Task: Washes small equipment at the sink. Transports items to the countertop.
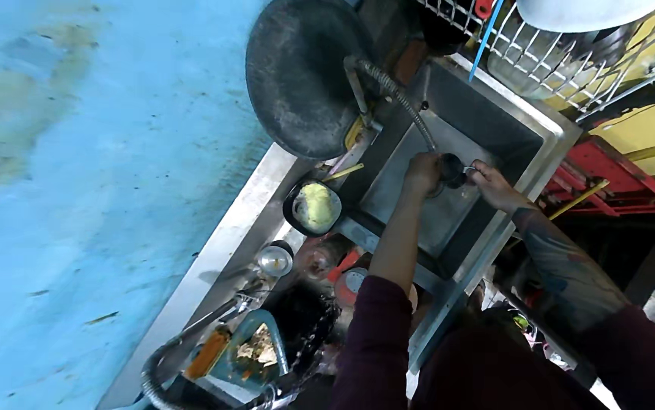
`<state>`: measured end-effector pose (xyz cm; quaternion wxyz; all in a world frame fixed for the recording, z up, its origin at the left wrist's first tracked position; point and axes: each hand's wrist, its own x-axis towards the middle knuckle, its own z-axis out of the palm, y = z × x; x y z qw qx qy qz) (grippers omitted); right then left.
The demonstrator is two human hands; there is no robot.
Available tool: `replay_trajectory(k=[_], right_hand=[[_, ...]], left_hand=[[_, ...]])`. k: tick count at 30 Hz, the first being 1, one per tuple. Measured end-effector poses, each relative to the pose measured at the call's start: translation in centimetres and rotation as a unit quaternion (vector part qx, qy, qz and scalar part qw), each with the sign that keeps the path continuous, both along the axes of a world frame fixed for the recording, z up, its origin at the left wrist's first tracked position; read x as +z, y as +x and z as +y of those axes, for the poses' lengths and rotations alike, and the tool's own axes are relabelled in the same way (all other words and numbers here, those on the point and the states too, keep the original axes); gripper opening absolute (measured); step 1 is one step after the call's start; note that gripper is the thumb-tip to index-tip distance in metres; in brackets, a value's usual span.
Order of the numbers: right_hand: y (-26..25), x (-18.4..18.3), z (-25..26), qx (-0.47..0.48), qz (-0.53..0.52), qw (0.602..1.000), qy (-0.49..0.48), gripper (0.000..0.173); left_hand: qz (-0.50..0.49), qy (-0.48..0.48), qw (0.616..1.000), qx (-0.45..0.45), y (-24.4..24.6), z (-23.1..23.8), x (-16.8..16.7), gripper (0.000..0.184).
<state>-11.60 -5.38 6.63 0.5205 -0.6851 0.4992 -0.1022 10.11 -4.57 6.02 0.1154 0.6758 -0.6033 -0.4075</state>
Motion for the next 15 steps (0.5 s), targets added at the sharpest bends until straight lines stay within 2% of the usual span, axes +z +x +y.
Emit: replay_trajectory(k=[3, 5, 6, 8, 11, 13, 15], right_hand=[[0.7, -1.0, 0.5, -0.068, -0.050, 0.995, 0.061, 0.038], [1.7, -1.5, 0.8, -0.084, -0.073, 0.990, 0.082, 0.038], [2.1, -1.8, 0.8, -0.083, -0.077, 0.989, 0.093, 0.039], [2.8, -2.2, 0.9, -0.066, -0.075, 0.989, 0.110, 0.041], [3.7, -2.1, 1.6, -0.051, -0.055, 0.992, 0.097, 0.041], [3.9, -2.3, 2.2, -0.055, -0.048, 0.994, 0.085, 0.042], [3.8, -2.6, 2.7, -0.084, -0.041, 0.993, 0.072, 0.044]], left_hand=[[-0.071, 0.005, 0.994, -0.082, 0.8, -0.2, 1.4, 0.039], [-0.079, -0.023, 0.993, -0.085, 1.8, 0.6, 1.3, 0.035], [-0.065, -0.041, 0.995, -0.059, 2.4, 1.3, 0.9, 0.035], [0.004, -0.088, 0.995, 0.057, 3.5, 2.8, -0.4, 0.036], [0.103, -0.138, 0.950, 0.261, 4.3, 4.9, -2.8, 0.031], [0.125, -0.157, 0.922, 0.331, 4.6, 5.8, -4.2, 0.025], [0.139, -0.156, 0.913, 0.351, 4.8, 6.1, -4.8, 0.028]])
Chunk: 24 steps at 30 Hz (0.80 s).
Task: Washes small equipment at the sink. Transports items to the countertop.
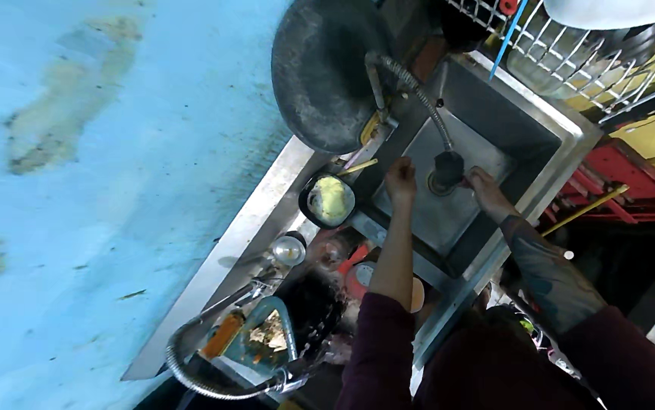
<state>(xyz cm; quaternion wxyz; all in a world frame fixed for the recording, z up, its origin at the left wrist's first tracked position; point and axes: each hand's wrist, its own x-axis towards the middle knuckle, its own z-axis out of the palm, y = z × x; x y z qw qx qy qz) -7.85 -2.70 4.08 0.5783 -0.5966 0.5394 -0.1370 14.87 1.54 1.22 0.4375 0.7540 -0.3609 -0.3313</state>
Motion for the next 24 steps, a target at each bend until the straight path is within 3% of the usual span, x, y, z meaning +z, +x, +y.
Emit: replay_trajectory(k=[7, 15, 18, 21, 24], right_hand=[[-0.4, -0.3, 0.7, -0.009, 0.012, 1.000, -0.011, 0.043], [-1.2, 1.0, 0.0, -0.065, -0.008, 0.996, -0.054, 0.038], [-1.2, 1.3, -1.2, -0.024, 0.078, 0.991, -0.105, 0.035], [-1.6, 2.3, -2.6, 0.087, 0.220, 0.954, -0.186, 0.030], [-2.4, 1.8, -3.3, 0.177, 0.281, 0.884, -0.329, 0.028]], left_hand=[[0.134, 0.013, 0.990, -0.050, -2.4, -1.0, 1.1, 0.037], [0.134, -0.002, 0.983, 0.125, -1.5, -1.9, -0.2, 0.038], [0.162, -0.052, 0.969, 0.177, -0.1, -3.4, -0.1, 0.047], [0.166, -0.105, 0.965, 0.173, 0.7, -5.2, -0.1, 0.044], [0.006, -0.100, 0.983, 0.152, 1.5, -6.2, 0.6, 0.027]])
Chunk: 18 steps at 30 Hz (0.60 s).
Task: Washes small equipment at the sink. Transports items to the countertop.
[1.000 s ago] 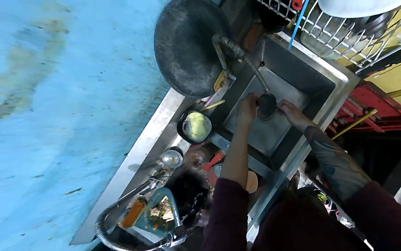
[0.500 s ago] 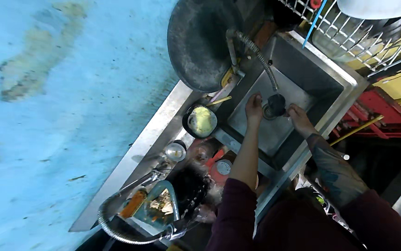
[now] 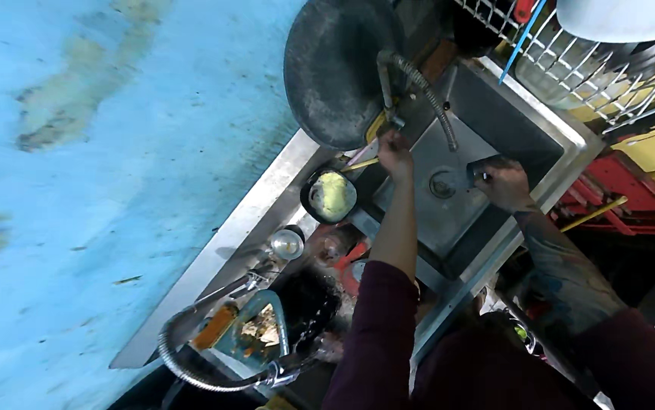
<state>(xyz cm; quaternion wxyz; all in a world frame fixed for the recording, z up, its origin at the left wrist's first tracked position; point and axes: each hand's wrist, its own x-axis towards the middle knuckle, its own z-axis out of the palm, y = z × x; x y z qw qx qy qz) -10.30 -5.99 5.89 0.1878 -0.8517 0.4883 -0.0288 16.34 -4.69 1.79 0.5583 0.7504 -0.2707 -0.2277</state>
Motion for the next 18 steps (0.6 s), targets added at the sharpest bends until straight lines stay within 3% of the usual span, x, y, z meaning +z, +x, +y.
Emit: replay_trajectory(k=[3, 7, 11, 14, 18], right_hand=[[-1.2, -0.2, -0.9, 0.080, 0.037, 0.991, -0.097, 0.026], [-2.5, 1.4, -1.9, 0.157, 0.068, 0.973, -0.155, 0.018], [-3.9, 2.8, -2.4, 0.215, 0.072, 0.956, -0.186, 0.010], [-5.1, 2.2, -2.3, 0.272, 0.082, 0.940, -0.188, 0.018], [-6.1, 1.9, -1.5, 0.231, 0.046, 0.956, -0.175, 0.014]], left_hand=[[-0.121, 0.156, 0.980, 0.011, 1.0, -0.6, 2.3, 0.032], [-0.140, 0.265, 0.954, -0.005, 2.1, -0.2, 2.8, 0.055], [-0.140, 0.228, 0.957, -0.109, 3.0, 0.1, 2.2, 0.032], [-0.192, 0.203, 0.951, -0.128, 3.2, -0.3, 2.8, 0.029], [-0.292, 0.210, 0.911, -0.199, 3.7, -1.9, 4.0, 0.029]])
